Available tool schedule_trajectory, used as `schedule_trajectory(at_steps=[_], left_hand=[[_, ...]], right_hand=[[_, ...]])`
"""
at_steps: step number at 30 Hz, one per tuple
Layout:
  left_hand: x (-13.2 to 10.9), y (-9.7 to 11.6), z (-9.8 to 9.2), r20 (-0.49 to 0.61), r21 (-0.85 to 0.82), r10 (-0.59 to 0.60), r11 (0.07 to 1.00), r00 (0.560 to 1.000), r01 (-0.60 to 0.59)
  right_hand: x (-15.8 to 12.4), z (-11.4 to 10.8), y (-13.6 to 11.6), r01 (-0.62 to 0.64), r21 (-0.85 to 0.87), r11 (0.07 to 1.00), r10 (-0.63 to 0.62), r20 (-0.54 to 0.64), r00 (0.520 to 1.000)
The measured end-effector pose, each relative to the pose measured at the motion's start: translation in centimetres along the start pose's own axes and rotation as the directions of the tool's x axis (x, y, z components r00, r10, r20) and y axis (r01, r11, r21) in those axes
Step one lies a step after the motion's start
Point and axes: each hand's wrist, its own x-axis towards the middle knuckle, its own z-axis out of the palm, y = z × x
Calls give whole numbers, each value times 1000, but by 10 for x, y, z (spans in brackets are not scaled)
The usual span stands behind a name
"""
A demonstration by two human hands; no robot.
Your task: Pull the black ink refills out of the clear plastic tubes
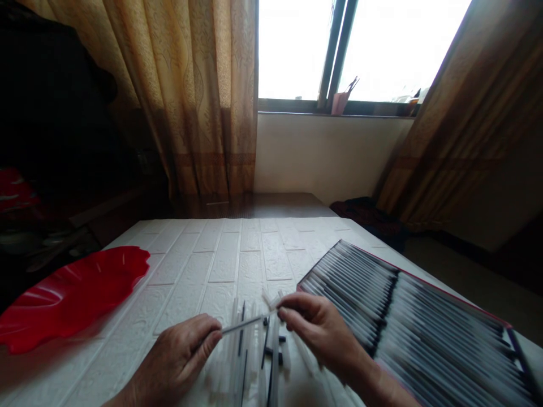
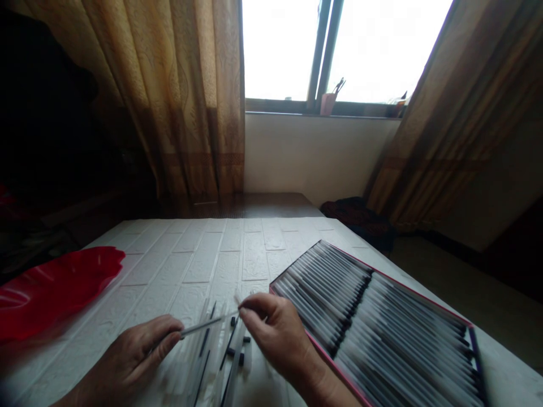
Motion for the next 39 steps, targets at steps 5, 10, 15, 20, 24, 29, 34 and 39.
schedule_trajectory(at_steps=[5,10,15,20,24,29,34,39], left_hand=[[1,-6,-7,-50,9,-20,1000,999,20],[0,-12,-8,-97,25,-31,999,995,33],[0,-12,-5,-84,20,-26,999,996,28],[-1,-6,-2,-30,-4,-14,1000,999,14],[-2,-1,0,-2,-25,13,1000,1000,-13],[-3,3,2,21,-56,31,998,999,-29],[-5,5,4,59,-109,18,994,998,-12],[-6,-1,4,30,-191,-60,979,998,65]], right_hand=[[9,-14,-4,-55,476,877,225,-308,924],[12,-18,-7,-3,534,845,234,-367,900],[7,-2,1,-154,134,979,159,-31,987],[4,7,10,-61,-176,983,64,13,998],[3,2,11,27,-409,912,-66,-80,995],[-1,4,2,102,-339,935,-100,24,995],[-7,15,-5,3,-142,990,35,264,964],[-5,8,-3,-64,-111,992,93,275,957]])
